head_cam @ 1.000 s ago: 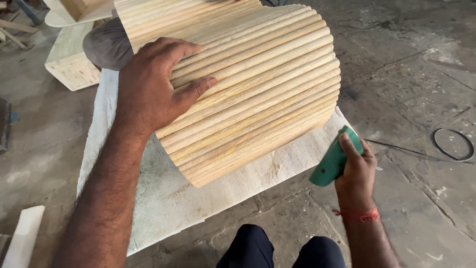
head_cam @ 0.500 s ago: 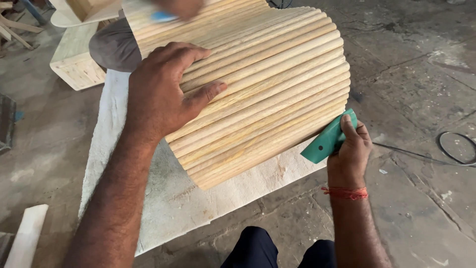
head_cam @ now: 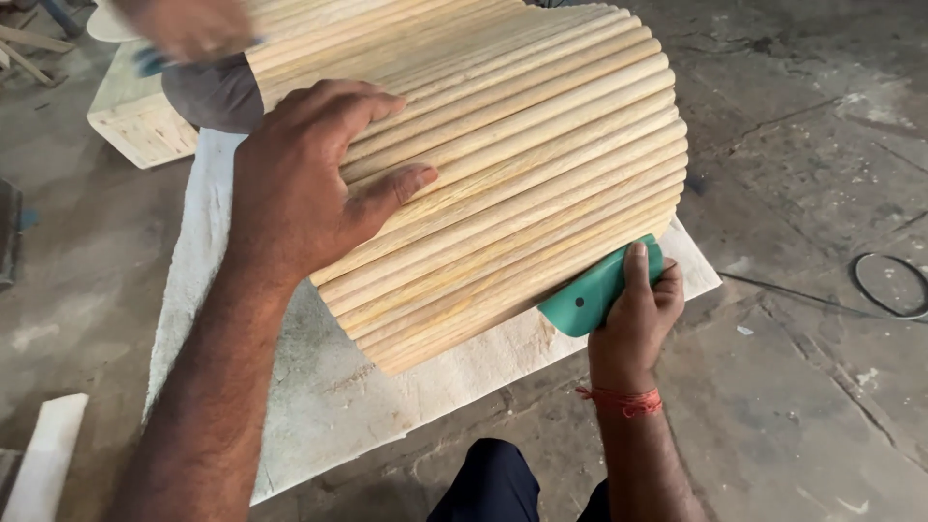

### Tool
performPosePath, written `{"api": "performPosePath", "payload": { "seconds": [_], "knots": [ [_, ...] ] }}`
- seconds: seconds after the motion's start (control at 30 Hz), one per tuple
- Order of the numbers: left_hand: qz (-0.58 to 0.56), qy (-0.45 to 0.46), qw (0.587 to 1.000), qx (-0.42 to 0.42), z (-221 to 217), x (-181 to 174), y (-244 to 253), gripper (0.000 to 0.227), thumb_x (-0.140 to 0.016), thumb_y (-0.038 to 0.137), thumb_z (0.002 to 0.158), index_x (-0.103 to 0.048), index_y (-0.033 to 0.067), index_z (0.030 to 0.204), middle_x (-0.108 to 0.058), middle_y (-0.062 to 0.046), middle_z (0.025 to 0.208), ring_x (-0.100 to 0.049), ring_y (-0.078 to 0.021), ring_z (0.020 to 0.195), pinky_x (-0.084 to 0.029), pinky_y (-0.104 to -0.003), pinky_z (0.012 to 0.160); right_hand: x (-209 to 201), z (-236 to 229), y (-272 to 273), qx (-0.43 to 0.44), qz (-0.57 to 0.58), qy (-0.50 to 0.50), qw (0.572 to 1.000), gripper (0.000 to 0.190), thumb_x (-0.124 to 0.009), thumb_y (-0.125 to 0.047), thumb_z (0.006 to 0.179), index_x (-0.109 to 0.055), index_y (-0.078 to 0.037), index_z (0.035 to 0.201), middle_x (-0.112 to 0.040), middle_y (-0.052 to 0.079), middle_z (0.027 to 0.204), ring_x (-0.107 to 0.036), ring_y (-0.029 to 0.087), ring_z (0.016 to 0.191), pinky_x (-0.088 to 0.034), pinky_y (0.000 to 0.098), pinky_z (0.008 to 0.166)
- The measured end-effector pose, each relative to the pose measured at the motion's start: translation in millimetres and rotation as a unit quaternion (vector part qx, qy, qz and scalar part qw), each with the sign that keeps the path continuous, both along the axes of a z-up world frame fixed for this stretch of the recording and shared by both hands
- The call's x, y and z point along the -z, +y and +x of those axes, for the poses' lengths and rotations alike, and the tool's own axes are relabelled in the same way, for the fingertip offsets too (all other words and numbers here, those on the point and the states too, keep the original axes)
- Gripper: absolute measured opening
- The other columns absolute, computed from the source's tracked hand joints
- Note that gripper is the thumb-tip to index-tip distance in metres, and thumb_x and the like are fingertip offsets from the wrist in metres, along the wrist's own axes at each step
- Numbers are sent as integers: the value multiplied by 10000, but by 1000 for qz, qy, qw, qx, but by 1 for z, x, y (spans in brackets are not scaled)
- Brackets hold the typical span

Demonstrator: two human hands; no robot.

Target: The person sands the curved fluted surface and edges of a ribbed wooden furniture panel, holding the panel steady with one hand while rubbing a green sanding block along the flutes and lower edge with the other hand, working around the piece on a workbench.

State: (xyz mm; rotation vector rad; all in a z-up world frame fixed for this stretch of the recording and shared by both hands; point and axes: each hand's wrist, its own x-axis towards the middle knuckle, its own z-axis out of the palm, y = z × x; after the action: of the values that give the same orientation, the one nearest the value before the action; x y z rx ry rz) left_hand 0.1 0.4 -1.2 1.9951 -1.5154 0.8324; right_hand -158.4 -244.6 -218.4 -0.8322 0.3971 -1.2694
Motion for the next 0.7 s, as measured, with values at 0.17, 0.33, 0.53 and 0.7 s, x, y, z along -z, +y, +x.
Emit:
{"api": "performPosePath", "payload": {
  "seconds": [0.17,0.33,0.53,0.7],
  "knots": [
    [8,-15,1000,-13,0,1,2,523,-870,446,958,-718,52,1267,-714,-82,1254,-687,-271,1171,-558,-415,982,4,1,-35,-17,7,-30,999,118,-666,-130,1062,-593,-61,998,-662,19,964,-606,79,835,-531,251,771],
    [1,1,1000,-9,3,1,-2,546,-857,476,960,-712,51,1272,-708,-80,1276,-686,-264,1177,-563,-403,971,1,1,-30,20,-25,0,999,168,-676,-148,1065,-561,-80,962,-643,8,920,-586,76,793,-530,257,726],
    [4,-44,999,-17,7,7,1,546,-854,481,987,-711,46,1283,-703,-87,1278,-682,-276,1184,-552,-427,987,7,16,93,19,-33,57,998,181,-698,-188,1035,-577,-80,955,-629,18,875,-561,82,769,-493,261,659],
    [12,-38,999,-12,2,4,-1,549,-853,487,991,-706,49,1288,-701,-83,1284,-680,-270,1192,-548,-420,1000,14,8,156,-63,-21,95,993,186,-701,-190,1038,-606,-56,950,-642,43,853,-555,105,760,-485,269,649]
  ]
}}
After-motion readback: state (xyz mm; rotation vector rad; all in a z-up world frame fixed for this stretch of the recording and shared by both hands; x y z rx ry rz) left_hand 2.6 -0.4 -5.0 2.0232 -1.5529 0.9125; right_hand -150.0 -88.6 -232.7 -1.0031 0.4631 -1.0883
